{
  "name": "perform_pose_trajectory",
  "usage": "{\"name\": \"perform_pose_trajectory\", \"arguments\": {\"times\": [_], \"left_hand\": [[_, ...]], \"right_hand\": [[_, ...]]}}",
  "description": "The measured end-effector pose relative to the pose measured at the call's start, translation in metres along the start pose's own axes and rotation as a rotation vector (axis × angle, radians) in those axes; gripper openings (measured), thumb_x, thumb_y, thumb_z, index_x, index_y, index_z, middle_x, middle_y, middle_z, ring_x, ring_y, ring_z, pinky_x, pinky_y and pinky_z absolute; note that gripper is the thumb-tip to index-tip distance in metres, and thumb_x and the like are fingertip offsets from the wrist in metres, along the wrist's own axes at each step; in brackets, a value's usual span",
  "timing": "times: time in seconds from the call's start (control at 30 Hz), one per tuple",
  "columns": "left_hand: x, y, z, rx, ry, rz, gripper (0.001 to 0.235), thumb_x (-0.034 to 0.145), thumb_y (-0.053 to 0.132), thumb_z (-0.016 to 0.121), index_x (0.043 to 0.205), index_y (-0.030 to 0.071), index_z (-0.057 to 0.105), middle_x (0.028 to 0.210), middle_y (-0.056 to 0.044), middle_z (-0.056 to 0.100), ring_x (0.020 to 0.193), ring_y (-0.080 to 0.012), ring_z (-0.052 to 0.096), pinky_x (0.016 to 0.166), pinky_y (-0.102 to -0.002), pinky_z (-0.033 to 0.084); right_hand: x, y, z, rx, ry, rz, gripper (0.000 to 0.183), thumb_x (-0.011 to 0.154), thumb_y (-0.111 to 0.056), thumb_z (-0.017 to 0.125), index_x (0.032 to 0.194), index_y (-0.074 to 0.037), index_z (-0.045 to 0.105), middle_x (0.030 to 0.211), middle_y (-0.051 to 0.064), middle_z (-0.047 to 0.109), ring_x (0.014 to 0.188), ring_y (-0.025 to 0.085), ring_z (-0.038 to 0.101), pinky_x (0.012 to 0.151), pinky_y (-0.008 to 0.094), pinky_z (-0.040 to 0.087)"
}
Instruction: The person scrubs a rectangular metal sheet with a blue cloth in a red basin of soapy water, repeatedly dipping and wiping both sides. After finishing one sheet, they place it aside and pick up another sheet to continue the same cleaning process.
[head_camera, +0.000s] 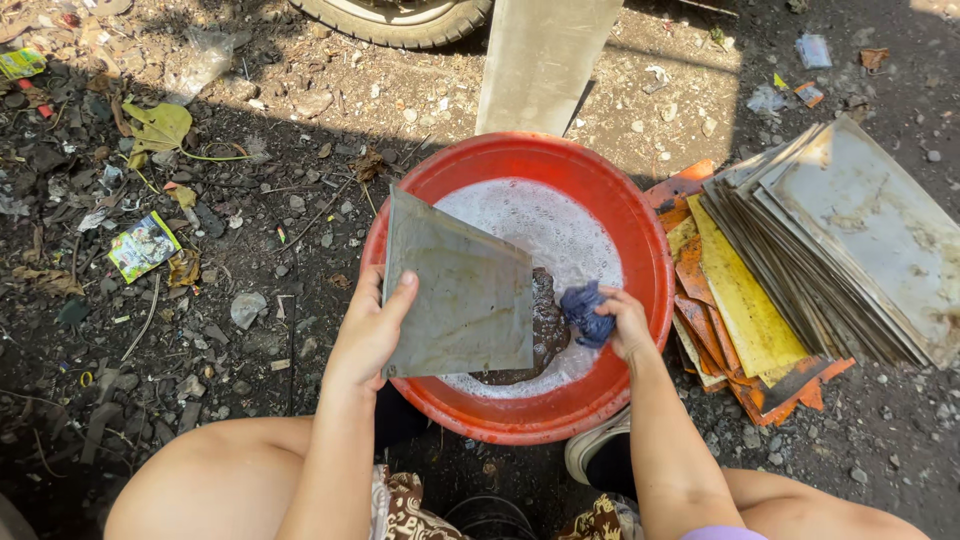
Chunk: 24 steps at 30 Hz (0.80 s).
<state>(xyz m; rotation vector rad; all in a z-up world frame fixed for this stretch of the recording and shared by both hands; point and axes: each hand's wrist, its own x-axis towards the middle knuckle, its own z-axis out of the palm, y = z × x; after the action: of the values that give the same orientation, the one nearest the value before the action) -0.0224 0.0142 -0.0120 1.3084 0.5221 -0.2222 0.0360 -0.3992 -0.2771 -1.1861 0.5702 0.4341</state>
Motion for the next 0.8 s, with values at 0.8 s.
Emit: {"name": "perform_pose_trajectory", "arguments": {"times": [0.8], "left_hand": [[0.002, 0.006, 0.005, 0.378, 0.155, 0.302, 0.048, 0.106, 0.037, 0.044, 0.135, 0.003, 0.062, 0.119, -0.014, 0.073, 0.111, -0.0194, 0.066, 0.098, -0.032, 0.048]], "right_hand": [[-0.058, 0.03, 0.218, -0.702, 0.152, -0.645, 0.05, 0.109, -0.037, 0.037, 0.147, -0.009, 0.053, 0.155, 0.022, 0.044, 0.147, 0.038, 0.039, 0.12, 0.043, 0.028]]}}
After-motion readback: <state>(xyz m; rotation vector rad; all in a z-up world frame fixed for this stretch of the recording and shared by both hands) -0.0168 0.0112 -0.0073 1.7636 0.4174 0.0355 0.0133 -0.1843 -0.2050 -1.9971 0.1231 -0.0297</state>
